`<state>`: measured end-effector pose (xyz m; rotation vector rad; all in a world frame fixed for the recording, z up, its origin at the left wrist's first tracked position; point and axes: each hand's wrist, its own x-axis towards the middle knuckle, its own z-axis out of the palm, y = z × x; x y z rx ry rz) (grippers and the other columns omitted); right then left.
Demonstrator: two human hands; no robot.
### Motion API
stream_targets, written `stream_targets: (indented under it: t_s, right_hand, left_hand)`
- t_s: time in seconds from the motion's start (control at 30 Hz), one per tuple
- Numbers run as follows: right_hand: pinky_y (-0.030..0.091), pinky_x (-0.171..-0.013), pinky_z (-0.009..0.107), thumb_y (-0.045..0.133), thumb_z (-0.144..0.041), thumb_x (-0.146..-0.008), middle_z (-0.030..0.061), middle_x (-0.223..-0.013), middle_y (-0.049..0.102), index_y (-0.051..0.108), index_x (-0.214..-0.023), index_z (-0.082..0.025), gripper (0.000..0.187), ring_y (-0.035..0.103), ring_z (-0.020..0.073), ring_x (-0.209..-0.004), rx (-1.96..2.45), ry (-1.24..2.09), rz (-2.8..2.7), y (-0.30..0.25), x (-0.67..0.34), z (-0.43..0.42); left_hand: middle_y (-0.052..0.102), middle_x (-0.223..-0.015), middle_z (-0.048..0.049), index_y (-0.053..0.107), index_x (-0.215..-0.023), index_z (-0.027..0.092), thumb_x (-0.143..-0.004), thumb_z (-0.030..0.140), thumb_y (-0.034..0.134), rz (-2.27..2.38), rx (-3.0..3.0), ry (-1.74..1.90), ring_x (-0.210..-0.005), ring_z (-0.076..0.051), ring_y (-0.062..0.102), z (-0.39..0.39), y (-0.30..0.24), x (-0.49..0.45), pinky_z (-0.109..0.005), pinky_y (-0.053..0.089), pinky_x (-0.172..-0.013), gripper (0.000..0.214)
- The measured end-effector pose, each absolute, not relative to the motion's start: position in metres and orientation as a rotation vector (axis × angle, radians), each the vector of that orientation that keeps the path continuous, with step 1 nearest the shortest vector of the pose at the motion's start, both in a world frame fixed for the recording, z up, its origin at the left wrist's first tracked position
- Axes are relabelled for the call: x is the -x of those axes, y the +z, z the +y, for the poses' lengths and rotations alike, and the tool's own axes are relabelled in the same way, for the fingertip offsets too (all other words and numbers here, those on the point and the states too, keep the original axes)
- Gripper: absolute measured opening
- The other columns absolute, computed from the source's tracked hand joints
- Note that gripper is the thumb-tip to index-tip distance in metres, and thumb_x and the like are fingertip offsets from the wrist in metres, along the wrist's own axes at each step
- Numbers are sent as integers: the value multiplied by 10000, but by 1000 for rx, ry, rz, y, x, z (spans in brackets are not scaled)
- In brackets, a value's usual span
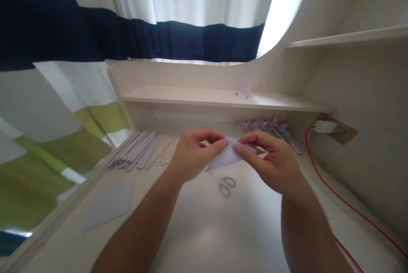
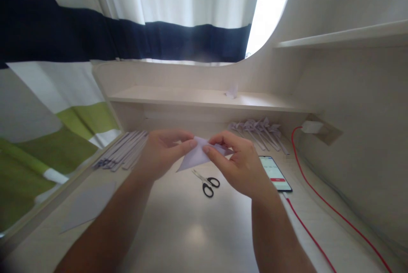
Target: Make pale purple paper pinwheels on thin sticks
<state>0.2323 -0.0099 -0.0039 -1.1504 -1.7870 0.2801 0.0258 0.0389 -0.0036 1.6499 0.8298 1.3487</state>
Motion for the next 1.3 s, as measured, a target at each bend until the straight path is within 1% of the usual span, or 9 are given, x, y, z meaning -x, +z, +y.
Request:
stream_targets:
  t_s: [0.37, 0.47, 0.57, 0.63, 0.7, 0.87, 0.97, 1.13, 1.3]
  right_hand:
    - [514, -642, 294, 775, -370, -957, 15, -811, 728, 746, -929, -241, 136, 655, 168, -704, 1113, 302, -1752, -3, -231, -14]
    - [546, -686, 298, 825, -356, -915, 22, -867, 743, 732, -960, -240, 156, 690, 181, -768, 1055, 363, -1666, -2, -229, -17]
    - [585, -739, 303, 867, -328, -874, 25, -934, 755, 745, -1041, -252, 221, 722, 194, -844, 976, 471, -1570, 1, -229, -19]
    - [590, -714, 291, 865, -333, -874, 28, -926, 768, 777, -1040, -258, 202, 727, 190, -828, 961, 551, -1548, 4, -231, -21]
    - [579, -664, 270, 869, -349, -868, 26, -869, 774, 809, -970, -255, 151, 719, 176, -766, 961, 605, -1526, 6, -233, -23]
    - [546, -557, 214, 910, -336, -819, 14, -763, 759, 822, -850, -240, 134, 679, 131, -636, 945, 644, -1415, 9, -234, -25]
    - [570, -541, 208, 911, -313, -819, 14, -743, 754, 819, -852, -233, 126, 688, 128, -613, 927, 662, -1395, 11, -231, -27]
    - [610, -516, 210, 915, -295, -823, 5, -703, 751, 810, -871, -229, 132, 712, 134, -568, 892, 690, -1392, 12, -230, -28]
    - [624, -514, 205, 935, -268, -793, 5, -734, 757, 808, -891, -219, 168, 719, 130, -562, 875, 657, -1357, 11, -231, -27]
  left_hand:
    - [782, -729, -43, 835, -764, 187, -805, 276, 829, 772, -1697, 1366, -613, -157, 676, 31, 0, -23, -226, 532, -544, 98]
    - [787, -734, -35, 833, -778, 187, -809, 253, 827, 741, -1723, 1413, -636, -150, 693, 28, 1, -21, -215, 552, -563, 73]
    - [784, -719, -22, 824, -770, 191, -795, 240, 842, 720, -1711, 1501, -599, -130, 679, 26, 3, -20, -195, 539, -528, 59]
    - [774, -696, -10, 817, -757, 196, -792, 230, 845, 710, -1690, 1549, -570, -118, 668, 24, 4, -20, -181, 520, -498, 57]
    - [770, -690, -4, 813, -751, 202, -794, 219, 846, 697, -1676, 1582, -573, -114, 675, 23, 5, -20, -172, 521, -499, 57]
    - [782, -732, -6, 823, -791, 211, -811, 176, 833, 666, -1693, 1644, -670, -128, 717, 20, 2, -22, -183, 575, -596, 42]
    - [784, -740, -5, 826, -804, 213, -822, 196, 840, 679, -1671, 1646, -663, -125, 714, 19, 0, -23, -175, 563, -577, 28]
    - [775, -710, 6, 832, -802, 222, -811, 231, 867, 697, -1612, 1646, -572, -101, 661, 18, -3, -25, -160, 500, -491, 37]
    - [755, -673, 12, 834, -797, 223, -799, 252, 883, 693, -1562, 1677, -526, -93, 615, 19, -4, -29, -171, 473, -466, 56]
